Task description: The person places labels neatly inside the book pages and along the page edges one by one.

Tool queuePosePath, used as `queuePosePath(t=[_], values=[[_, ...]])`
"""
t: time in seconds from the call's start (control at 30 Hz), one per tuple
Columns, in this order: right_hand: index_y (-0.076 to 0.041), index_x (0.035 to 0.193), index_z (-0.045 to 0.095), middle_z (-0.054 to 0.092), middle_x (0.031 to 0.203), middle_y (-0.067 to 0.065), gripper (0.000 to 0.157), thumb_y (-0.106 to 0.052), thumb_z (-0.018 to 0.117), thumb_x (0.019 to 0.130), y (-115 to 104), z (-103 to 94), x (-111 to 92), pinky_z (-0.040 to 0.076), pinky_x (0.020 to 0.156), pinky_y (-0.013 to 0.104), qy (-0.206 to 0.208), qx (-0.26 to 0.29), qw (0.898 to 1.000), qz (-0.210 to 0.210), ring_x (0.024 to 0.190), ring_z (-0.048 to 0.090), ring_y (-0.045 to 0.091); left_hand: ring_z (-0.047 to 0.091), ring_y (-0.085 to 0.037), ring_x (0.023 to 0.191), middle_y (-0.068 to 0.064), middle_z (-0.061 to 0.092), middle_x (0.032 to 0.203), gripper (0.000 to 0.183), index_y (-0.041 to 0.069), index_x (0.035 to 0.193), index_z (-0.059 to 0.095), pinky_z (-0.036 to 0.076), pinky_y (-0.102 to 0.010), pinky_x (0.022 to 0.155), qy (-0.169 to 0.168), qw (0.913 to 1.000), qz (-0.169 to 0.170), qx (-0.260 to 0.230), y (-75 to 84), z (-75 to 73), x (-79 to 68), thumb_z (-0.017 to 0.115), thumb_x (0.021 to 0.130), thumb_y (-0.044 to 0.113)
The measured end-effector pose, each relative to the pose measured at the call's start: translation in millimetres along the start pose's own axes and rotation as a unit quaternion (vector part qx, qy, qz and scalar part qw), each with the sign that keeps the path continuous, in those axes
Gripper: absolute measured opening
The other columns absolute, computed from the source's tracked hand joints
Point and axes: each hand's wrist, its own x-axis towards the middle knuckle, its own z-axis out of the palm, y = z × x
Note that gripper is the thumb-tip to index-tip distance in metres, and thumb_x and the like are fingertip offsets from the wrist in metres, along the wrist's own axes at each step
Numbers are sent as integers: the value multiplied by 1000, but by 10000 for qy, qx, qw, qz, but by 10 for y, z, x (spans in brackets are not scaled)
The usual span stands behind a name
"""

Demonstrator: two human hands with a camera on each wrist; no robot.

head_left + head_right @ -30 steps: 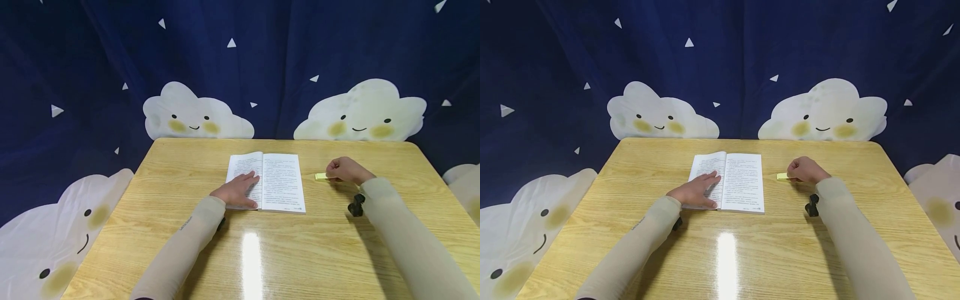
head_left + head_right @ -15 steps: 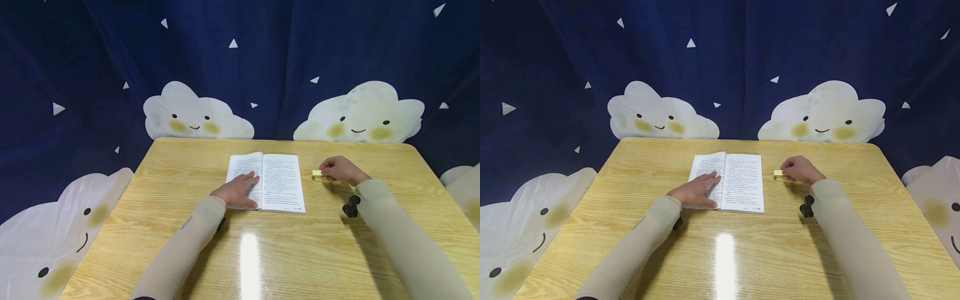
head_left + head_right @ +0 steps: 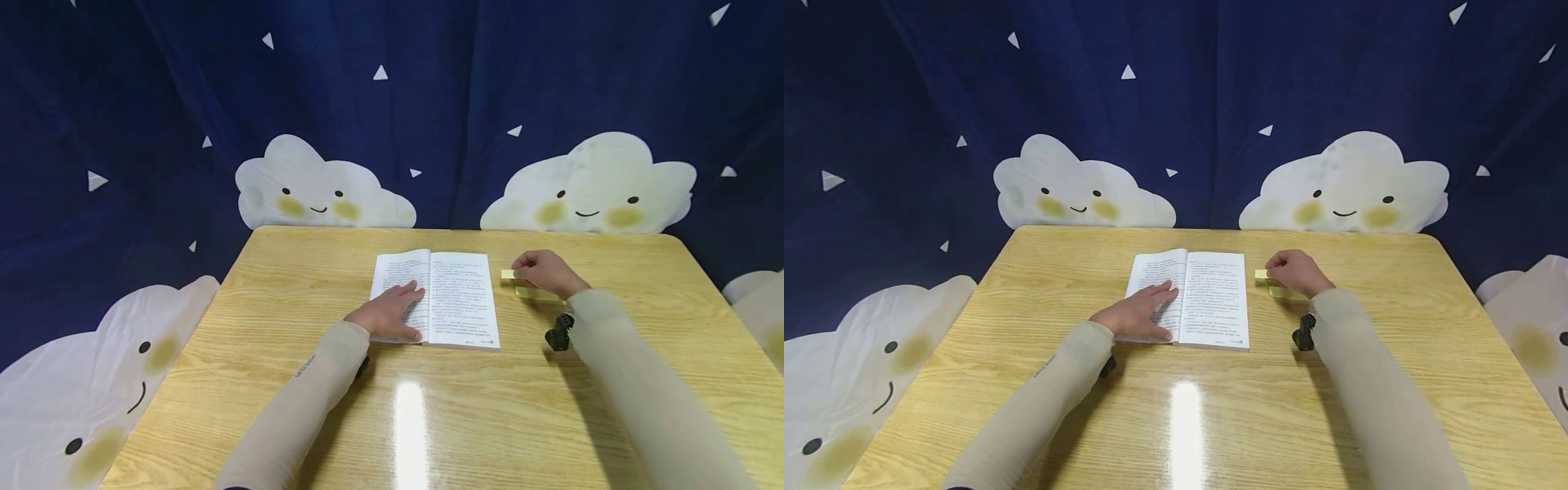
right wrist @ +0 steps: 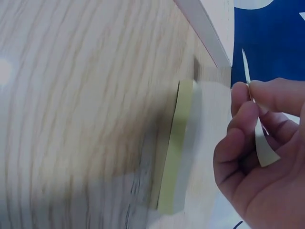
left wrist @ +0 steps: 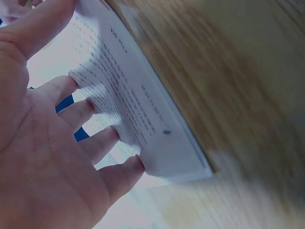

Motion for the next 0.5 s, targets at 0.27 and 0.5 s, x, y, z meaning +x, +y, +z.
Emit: queuePosePath(t=[0.27,0.5], values=[[3,116,62,66,107,21,29,-20,56,98,-81,108,134,51,74,31,212,126,9996,168,89,60,26,8,-32,157,2,7,170,96,23,160,21,15,-46,127,0,9999,-21,-129,-9,7,-32,75,85,47],[-1,112,64,65,104,17,27,-22,57,97,-124,121,238,45,72,27,381,-90,9988,302,88,57,25,8,-31,157,2,7,170,94,22,160,21,15,-46,127,-2,9999,3,-107,20,-15,-33,75,86,46]])
